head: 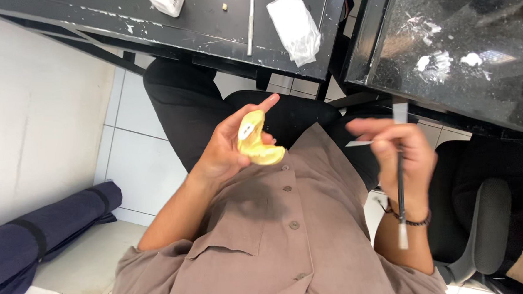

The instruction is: The person holds a yellow dental stone model with a partial denture and uses a fine brush to apply and shape white ceramic material on the prosthetic teeth, working over the model while seated. They periodically reload the brush and rotate the model to reach different surfaces.

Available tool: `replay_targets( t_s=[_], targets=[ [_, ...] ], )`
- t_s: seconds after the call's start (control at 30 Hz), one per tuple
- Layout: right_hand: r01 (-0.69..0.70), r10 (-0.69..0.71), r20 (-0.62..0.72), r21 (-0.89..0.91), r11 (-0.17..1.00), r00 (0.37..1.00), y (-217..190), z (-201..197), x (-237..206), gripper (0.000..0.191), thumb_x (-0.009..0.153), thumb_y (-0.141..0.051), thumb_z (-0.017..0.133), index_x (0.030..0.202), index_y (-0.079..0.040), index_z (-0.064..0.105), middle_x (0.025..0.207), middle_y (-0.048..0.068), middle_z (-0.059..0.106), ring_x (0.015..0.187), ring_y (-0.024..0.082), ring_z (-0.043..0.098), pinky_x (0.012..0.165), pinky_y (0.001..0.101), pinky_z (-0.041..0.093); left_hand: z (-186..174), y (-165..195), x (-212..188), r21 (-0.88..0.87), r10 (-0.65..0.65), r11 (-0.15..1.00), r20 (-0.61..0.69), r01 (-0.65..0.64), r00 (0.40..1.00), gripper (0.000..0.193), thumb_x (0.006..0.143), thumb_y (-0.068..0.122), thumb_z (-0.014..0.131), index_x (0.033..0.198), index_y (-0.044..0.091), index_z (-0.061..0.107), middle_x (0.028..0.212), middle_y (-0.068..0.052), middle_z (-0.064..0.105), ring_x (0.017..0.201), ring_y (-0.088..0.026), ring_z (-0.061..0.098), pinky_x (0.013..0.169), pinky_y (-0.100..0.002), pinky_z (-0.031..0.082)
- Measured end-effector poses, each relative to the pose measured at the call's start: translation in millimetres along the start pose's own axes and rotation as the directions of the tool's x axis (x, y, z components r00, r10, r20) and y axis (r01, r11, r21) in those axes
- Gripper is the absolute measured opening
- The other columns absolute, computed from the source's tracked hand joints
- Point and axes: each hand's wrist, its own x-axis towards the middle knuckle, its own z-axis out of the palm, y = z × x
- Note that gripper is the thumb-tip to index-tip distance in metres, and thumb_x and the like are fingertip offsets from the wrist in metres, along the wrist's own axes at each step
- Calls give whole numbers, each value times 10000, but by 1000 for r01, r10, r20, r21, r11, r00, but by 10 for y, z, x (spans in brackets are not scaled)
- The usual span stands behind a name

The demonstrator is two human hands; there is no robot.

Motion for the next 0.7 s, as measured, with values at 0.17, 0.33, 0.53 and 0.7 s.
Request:
replay_targets(
  t_s=[0.17,0.33,0.53,0.7],
  targets=[
    [-72,61,39,489,869,997,-38,382,-72,178,1158,-257,529,1141,-84,489,1214,230,712,1043,244,707,990,400,584,195,-60,-108,196,166,962,130,-189,978,871,784,-75,920,1527,148,526,1772,-238,117,1241,-230,690,1082,-391,584],
    [107,115,-295,639,762,948,-175,852,-20,225,1205,-309,455,1202,-84,452,993,149,670,956,217,631,947,369,508,493,-448,52,409,311,851,111,-329,944,841,811,-142,867,1506,124,477,1780,-227,47,1325,-292,629,1097,-427,595],
    [110,159,-297,716,690,942,-385,873,195,237,1204,-312,425,1156,-83,459,759,15,413,751,143,436,802,329,439,690,-780,106,420,400,790,200,-447,895,786,850,-151,840,1454,133,426,1788,-219,31,1385,-289,585,1109,-417,594],
    [66,142,-216,735,675,966,-463,812,238,218,1217,-285,442,1104,-99,460,709,-19,325,654,93,345,704,281,373,793,-744,98,481,421,727,253,-491,871,796,862,-133,850,1466,150,416,1758,-225,62,1380,-276,602,1130,-414,586]
  ],
)
